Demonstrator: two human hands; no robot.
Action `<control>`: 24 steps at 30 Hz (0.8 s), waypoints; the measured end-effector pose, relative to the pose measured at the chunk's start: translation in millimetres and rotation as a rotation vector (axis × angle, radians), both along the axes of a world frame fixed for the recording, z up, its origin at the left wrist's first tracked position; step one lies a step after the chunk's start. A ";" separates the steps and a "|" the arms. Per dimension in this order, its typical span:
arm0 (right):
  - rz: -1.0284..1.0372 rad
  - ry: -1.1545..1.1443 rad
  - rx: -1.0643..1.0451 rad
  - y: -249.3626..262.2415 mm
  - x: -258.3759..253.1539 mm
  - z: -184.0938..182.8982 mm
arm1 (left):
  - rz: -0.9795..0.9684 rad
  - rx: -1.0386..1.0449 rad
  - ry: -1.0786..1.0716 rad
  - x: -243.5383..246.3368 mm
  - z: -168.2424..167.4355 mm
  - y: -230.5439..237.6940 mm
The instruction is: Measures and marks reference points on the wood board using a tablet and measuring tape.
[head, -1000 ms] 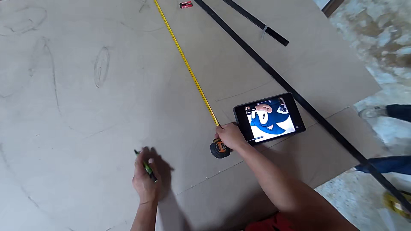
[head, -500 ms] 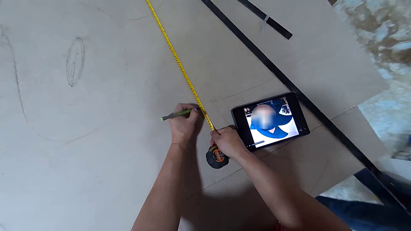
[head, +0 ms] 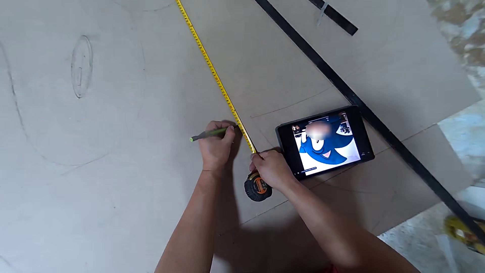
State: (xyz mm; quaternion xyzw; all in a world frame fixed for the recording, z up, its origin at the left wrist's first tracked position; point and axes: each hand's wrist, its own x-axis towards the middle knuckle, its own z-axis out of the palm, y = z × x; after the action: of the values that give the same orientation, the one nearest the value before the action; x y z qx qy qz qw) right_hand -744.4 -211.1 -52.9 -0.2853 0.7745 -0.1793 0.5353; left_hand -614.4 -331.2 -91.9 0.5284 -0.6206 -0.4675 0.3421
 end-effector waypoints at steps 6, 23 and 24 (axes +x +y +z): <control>-0.007 -0.001 0.007 0.0 -0.1 2.0 | -0.009 -0.013 0.007 0.7 -1.3 0.4; -0.029 0.001 -0.128 9.2 -2.4 -6.5 | 0.025 -0.009 -0.029 -0.5 -1.6 0.7; -0.032 -0.003 -0.115 7.9 -4.1 -7.6 | 0.020 -0.011 -0.024 -1.5 -2.1 0.1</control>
State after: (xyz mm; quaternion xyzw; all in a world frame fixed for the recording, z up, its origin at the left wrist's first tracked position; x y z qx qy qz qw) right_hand -748.6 -203.2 -60.5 -0.3028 0.7665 -0.2327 0.5164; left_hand -615.9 -331.0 -94.0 0.5382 -0.6222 -0.4541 0.3421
